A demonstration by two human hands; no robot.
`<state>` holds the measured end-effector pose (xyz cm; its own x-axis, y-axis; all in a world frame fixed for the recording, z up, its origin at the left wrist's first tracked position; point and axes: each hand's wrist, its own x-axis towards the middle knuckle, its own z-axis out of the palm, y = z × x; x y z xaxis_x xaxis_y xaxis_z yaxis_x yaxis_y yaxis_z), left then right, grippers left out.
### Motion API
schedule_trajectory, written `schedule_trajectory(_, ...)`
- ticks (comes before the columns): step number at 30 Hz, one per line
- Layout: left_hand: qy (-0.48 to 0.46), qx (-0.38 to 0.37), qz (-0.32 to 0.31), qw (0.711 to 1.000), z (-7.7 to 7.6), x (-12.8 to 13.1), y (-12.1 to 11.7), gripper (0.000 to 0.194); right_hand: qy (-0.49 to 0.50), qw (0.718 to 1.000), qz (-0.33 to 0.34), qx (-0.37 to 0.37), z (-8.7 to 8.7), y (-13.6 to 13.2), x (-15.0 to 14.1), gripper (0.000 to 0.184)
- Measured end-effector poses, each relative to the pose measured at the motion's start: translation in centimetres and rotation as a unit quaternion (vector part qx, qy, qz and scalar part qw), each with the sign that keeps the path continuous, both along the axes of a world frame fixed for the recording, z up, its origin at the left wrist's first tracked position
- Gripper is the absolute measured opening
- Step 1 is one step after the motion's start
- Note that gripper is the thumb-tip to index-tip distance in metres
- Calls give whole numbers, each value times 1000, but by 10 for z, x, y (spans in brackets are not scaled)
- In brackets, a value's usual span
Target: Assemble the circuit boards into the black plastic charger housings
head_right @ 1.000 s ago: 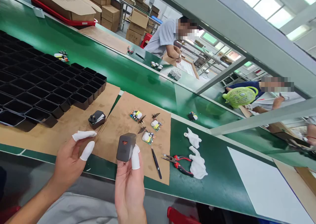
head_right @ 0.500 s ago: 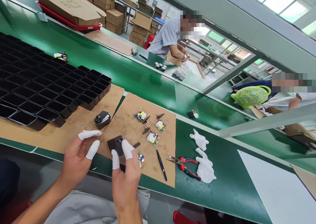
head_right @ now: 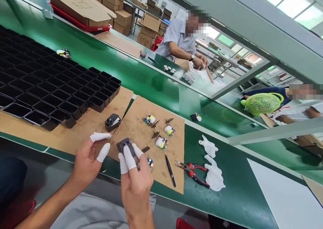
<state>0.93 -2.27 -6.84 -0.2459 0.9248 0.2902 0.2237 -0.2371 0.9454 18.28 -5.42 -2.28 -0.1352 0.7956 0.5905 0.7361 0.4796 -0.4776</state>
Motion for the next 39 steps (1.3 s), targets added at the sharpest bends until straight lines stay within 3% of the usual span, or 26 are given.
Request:
schedule_trajectory(7, 1, -1, 1, 1000, 3, 0, 1, 19, -30, 999, -14, -20, -16, 8, -6, 42)
schedule_trajectory(13, 14, 9, 1, 1000, 6, -1, 0, 17, 37, 998, -27, 30, 8, 5, -6, 58)
schedule_trajectory(16, 12, 9, 0, 1000, 6, -1, -1, 18, 43, 998, -31, 31, 10, 3, -6, 63)
schedule_trajectory(23, 2, 6, 0, 1000, 4, 0, 0, 19, -10, 999, 4, -43, -16, 3, -7, 45)
schedule_trajectory(26, 4, 8, -1, 1000, 4, -1, 0, 18, 104, 990, -13, -96, -14, 2, -8, 30)
schedule_trajectory(28, 3, 13, 1, 1000, 3, -2, 0, 19, 288, 944, -68, -150, -7, 2, -8, 21)
schedule_trajectory(29, 4, 16, 1, 1000, 3, -2, 0, 19, 395, 896, -101, -174, -2, 2, -7, 23)
schedule_trajectory(31, 10, 21, 2, 1000, 2, -3, -2, 19, 585, 772, -151, -201, 10, 2, -4, 33)
schedule_trajectory(33, 18, 22, -1, 1000, 1, -4, -3, 19, 704, 658, -155, -216, 23, 4, 1, 38)
schedule_trajectory(34, 20, 20, -1, 1000, 1, -4, -4, 19, 739, 617, -148, -225, 29, 5, 4, 38)
schedule_trajectory(36, 21, 18, -1, 1000, -1, -5, -5, 18, 778, 565, -131, -241, 37, 8, 10, 31)
schedule_trajectory(39, 28, 19, 3, 999, -3, -4, -5, 17, 795, 546, -105, -243, 35, 11, 15, 23)
